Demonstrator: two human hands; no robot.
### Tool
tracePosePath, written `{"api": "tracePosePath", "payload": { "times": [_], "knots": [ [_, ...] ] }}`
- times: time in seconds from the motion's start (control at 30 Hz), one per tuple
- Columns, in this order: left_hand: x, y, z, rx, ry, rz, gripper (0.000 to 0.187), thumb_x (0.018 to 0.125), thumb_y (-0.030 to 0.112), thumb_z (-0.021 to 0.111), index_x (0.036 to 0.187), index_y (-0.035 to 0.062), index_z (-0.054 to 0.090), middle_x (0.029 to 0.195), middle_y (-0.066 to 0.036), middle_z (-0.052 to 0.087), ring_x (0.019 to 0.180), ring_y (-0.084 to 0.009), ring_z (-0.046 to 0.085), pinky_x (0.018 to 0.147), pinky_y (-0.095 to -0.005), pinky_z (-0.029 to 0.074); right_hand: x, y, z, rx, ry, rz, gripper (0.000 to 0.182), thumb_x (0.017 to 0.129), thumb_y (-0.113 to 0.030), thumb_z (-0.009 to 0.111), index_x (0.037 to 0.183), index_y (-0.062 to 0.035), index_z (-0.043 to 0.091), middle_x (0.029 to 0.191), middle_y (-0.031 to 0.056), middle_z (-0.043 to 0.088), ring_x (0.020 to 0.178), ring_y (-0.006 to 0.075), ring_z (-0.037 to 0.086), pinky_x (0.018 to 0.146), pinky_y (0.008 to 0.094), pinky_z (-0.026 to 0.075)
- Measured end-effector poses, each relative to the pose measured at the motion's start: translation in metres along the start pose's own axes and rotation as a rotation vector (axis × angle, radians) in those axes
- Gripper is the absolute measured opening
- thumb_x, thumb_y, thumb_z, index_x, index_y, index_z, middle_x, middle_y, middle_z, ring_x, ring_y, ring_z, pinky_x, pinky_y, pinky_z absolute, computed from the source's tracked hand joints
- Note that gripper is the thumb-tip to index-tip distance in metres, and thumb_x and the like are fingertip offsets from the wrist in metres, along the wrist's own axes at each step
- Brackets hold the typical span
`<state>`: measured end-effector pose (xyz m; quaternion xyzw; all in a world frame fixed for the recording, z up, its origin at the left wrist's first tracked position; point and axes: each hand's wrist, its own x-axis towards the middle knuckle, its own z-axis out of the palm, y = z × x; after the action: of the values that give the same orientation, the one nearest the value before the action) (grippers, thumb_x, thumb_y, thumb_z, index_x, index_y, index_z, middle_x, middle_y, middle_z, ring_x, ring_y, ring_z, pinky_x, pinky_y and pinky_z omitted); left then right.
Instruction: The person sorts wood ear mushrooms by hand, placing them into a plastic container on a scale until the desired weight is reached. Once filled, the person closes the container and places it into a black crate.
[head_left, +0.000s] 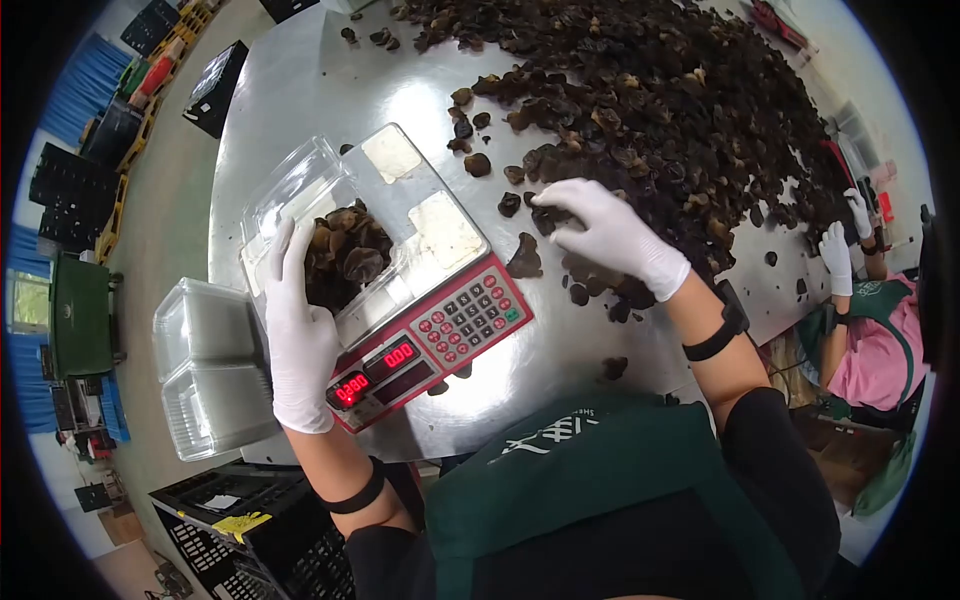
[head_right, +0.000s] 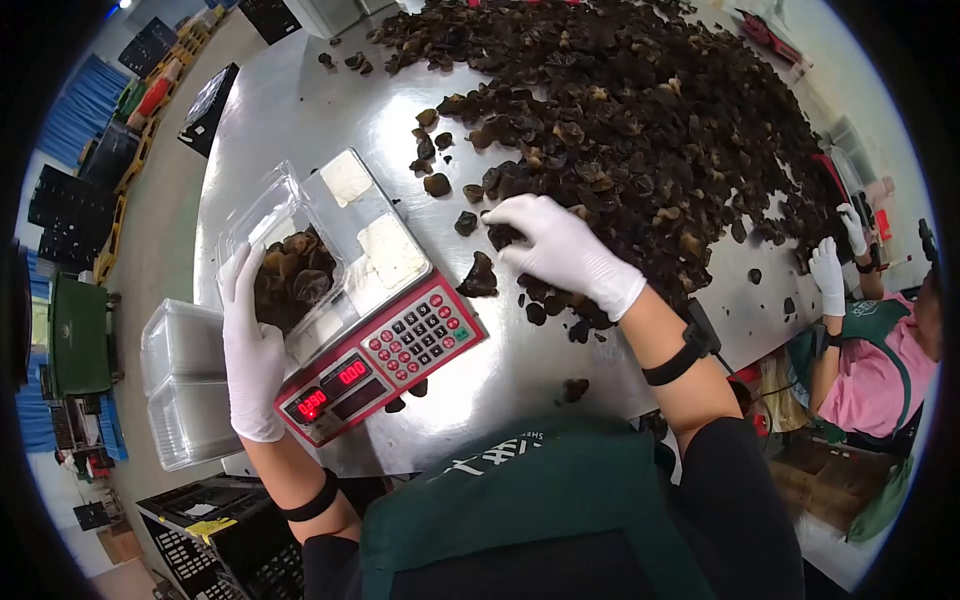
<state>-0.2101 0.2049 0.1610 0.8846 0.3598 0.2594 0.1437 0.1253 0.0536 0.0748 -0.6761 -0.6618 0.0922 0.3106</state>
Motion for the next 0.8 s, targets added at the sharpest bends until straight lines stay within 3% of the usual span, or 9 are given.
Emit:
{"api": "tracePosePath", "payload": {
  "times": [0.07, 0.2, 0.27, 0.3, 0.33, 0.4, 0.47, 0.8],
  "knots": [
    [0.002, 0.001, 0.006, 0.030, 0.028, 0.053, 0.088, 0.064, -0.024, 0.037, 0.145, 0.0075, 0.047, 0.151, -0.017, 0.041, 0.146, -0.0338, 0.036, 0.120, -0.0424, 0.030, 0.001, -0.016, 0.013, 0.014, -0.230, -0.004, 0.050, 0.079, -0.015, 0.074, 0.127, -0.0110, 0.064, 0.130, 0.0106, 0.062, 0.119, 0.0310, 0.058, 0.103, 0.0410, 0.046],
    [-0.003, -0.002, 0.010, -0.042, -0.103, -0.045, 0.088, 0.066, -0.021, 0.038, 0.148, 0.0092, 0.044, 0.154, -0.017, 0.038, 0.147, -0.0340, 0.033, 0.121, -0.0420, 0.028, -0.005, -0.013, 0.057, -0.169, -0.158, -0.241, 0.018, 0.079, -0.013, 0.072, 0.095, -0.0094, 0.068, 0.105, 0.0053, 0.067, 0.107, 0.0243, 0.061, 0.098, 0.0388, 0.045],
    [-0.003, 0.001, 0.004, -0.173, -0.113, -0.124, 0.076, 0.075, -0.015, 0.044, 0.148, 0.0061, 0.044, 0.153, -0.017, 0.040, 0.147, -0.0325, 0.034, 0.122, -0.0408, 0.026, 0.001, -0.010, 0.056, -0.073, -0.069, -0.099, 0.009, 0.079, -0.010, 0.071, 0.087, -0.0093, 0.068, 0.097, 0.0047, 0.069, 0.099, 0.0233, 0.064, 0.096, 0.0376, 0.046],
    [-0.004, -0.001, 0.000, -0.154, -0.102, -0.137, 0.076, 0.075, -0.015, 0.044, 0.148, 0.0061, 0.044, 0.153, -0.017, 0.040, 0.147, -0.0325, 0.034, 0.122, -0.0408, 0.026, 0.003, -0.008, 0.054, 0.084, 0.025, -0.069, 0.008, 0.080, -0.010, 0.069, 0.088, -0.0087, 0.070, 0.096, 0.0066, 0.070, 0.095, 0.0262, 0.065, 0.096, 0.0379, 0.047],
    [-0.004, -0.003, -0.003, -0.210, -0.002, -0.149, 0.070, 0.079, -0.010, 0.047, 0.148, 0.0042, 0.043, 0.153, -0.017, 0.042, 0.146, -0.0311, 0.035, 0.121, -0.0401, 0.025, 0.007, -0.021, 0.038, 0.268, -0.056, 0.164, 0.014, 0.090, -0.011, 0.063, 0.099, -0.0037, 0.071, 0.109, 0.0094, 0.072, 0.102, 0.0248, 0.066, 0.097, 0.0371, 0.049],
    [-0.006, -0.004, -0.009, -0.328, 0.154, -0.201, 0.058, 0.090, -0.001, 0.052, 0.147, -0.0014, 0.042, 0.150, -0.016, 0.046, 0.145, -0.0279, 0.037, 0.121, -0.0386, 0.024, 0.013, -0.015, 0.025, 1.088, -0.073, 0.529, 0.024, 0.101, -0.019, 0.054, 0.112, -0.0034, 0.069, 0.106, 0.0068, 0.072, 0.094, 0.0204, 0.068, 0.081, 0.0350, 0.055],
    [-0.012, -0.005, -0.013, -0.423, 0.250, -0.267, 0.055, 0.093, 0.001, 0.052, 0.148, -0.0015, 0.042, 0.151, -0.016, 0.046, 0.143, -0.0273, 0.040, 0.120, -0.0390, 0.025, 0.014, -0.021, 0.002, 1.453, -0.121, 0.566, 0.039, 0.108, -0.026, 0.041, 0.125, 0.0035, 0.060, 0.116, 0.0154, 0.069, 0.108, 0.0252, 0.067, 0.096, 0.0391, 0.055],
    [-0.068, -0.012, -0.033, -0.223, 0.338, -0.368, 0.052, 0.094, -0.005, 0.049, 0.146, -0.0020, 0.045, 0.147, -0.014, 0.049, 0.138, -0.0248, 0.045, 0.117, -0.0379, 0.031, 0.018, -0.035, -0.003, 1.494, -0.242, 0.615, 0.050, 0.110, -0.030, 0.032, 0.134, 0.0080, 0.052, 0.127, 0.0242, 0.064, 0.116, 0.0326, 0.065, 0.096, 0.0429, 0.056]
  ]
}}
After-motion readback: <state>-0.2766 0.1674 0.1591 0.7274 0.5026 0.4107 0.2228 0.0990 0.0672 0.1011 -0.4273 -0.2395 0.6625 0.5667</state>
